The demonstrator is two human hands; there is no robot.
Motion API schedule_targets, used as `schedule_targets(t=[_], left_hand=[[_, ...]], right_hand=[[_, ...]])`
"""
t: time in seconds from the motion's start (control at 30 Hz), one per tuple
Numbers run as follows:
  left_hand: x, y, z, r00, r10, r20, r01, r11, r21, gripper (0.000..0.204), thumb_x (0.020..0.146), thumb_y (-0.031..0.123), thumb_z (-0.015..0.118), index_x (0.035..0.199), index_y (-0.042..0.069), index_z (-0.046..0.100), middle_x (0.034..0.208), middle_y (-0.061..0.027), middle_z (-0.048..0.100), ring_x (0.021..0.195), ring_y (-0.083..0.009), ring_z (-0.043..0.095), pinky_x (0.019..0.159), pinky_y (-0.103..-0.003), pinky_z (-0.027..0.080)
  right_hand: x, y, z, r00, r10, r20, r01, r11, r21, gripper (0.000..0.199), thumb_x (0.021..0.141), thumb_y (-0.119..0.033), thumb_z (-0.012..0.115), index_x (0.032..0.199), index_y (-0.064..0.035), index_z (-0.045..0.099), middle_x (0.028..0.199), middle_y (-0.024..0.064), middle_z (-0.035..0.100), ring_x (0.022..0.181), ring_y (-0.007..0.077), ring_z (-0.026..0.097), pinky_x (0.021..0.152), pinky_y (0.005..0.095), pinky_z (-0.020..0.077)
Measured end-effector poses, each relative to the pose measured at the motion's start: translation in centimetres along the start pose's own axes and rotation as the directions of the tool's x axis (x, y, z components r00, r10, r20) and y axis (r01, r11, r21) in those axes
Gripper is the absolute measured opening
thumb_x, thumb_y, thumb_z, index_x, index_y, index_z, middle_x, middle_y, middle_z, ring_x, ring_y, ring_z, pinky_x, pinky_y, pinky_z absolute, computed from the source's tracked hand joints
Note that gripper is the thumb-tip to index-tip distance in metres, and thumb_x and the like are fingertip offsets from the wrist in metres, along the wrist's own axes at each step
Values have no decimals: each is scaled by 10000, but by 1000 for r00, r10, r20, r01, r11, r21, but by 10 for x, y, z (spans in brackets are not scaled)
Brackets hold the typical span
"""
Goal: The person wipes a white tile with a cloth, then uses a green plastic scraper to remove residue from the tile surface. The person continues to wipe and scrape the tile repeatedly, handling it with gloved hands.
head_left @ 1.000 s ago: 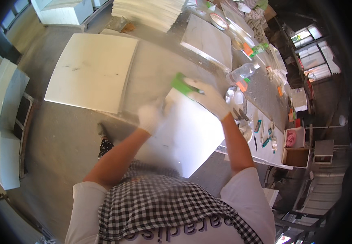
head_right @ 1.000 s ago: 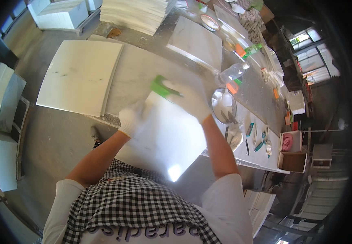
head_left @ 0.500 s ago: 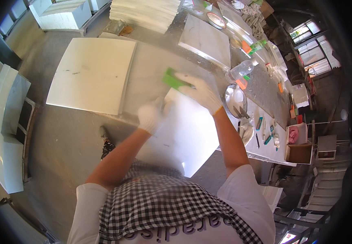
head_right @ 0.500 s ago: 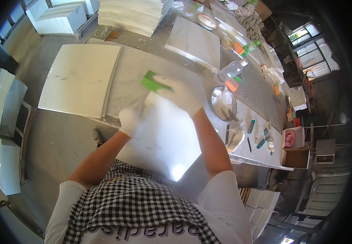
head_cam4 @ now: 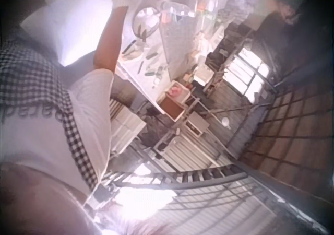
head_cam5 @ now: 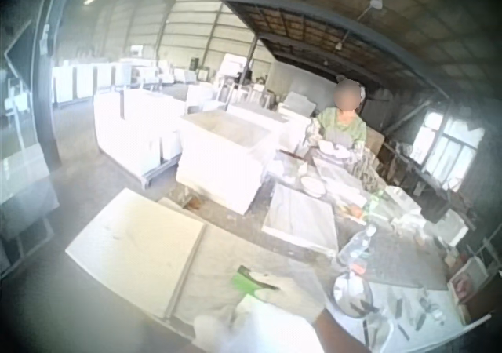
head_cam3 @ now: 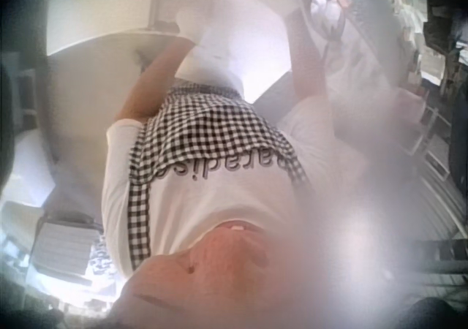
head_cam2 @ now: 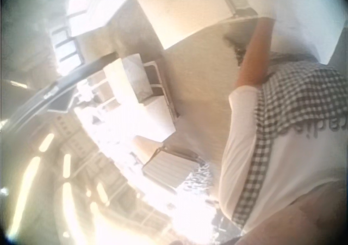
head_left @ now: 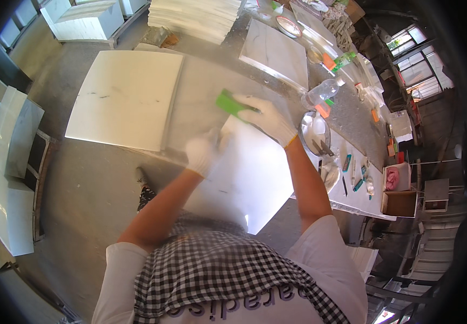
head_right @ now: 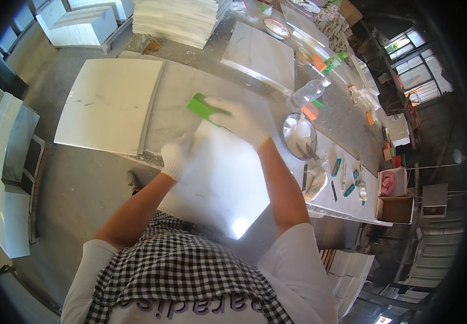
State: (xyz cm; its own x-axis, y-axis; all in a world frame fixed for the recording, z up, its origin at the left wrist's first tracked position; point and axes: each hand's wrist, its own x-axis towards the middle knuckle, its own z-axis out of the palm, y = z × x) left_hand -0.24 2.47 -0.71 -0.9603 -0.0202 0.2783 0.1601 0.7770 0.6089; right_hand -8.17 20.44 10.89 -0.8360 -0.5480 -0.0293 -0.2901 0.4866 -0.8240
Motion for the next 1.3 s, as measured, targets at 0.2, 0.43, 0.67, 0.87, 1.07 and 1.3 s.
schedule_targets(t=[0.2,0.43,0.67,0.87,1.07,1.3], left_hand=[[0,1,-1,997,-44,61,46,998,-42,395,907,477,570,828,91,593,666,-128,638,613,-342,628,535,-456,467],[1,4,-3,1000,2,-6,-3,999,-44,387,910,469,569,892,86,617,665,-129,641,580,-340,626,520,-451,471],[-2,-2,3,999,26,-20,-27,999,-35,381,909,458,574,923,82,633,653,-131,638,562,-339,622,505,-455,464],[0,-1,5,999,9,-37,-10,1000,-27,456,918,506,549,772,80,623,646,-146,641,569,-336,623,516,-463,469],[-1,-2,5,1000,-9,-13,9,1000,-25,449,926,499,535,795,81,635,654,-138,646,572,-333,625,513,-460,469],[1,1,1,1000,17,6,-17,1000,-18,433,934,482,521,813,81,632,639,-141,644,557,-340,620,510,-469,467]], right_hand=[[-34,-3,-29,969,214,127,-219,975,28,515,885,-180,599,1357,18,543,1384,147,559,1274,228,501,1091,321,345],[12,10,-5,997,53,55,-53,999,3,524,896,-210,601,1362,21,537,1352,123,576,1238,214,516,1069,320,363],[-21,-2,-31,971,164,172,-177,982,66,513,904,-224,604,1349,25,546,1359,127,569,1234,216,519,1069,321,363],[5,13,-1,998,61,11,-62,996,56,480,905,-174,618,1336,27,556,1353,145,580,1221,223,536,1053,316,392],[-41,-4,-26,985,156,68,-151,986,-71,523,864,-131,632,1353,29,536,1357,137,568,1236,211,518,1059,307,376],[-6,-9,4,1000,-6,-6,6,996,-91,520,856,-143,652,1348,-5,556,1403,144,546,1276,218,506,1079,312,368]])
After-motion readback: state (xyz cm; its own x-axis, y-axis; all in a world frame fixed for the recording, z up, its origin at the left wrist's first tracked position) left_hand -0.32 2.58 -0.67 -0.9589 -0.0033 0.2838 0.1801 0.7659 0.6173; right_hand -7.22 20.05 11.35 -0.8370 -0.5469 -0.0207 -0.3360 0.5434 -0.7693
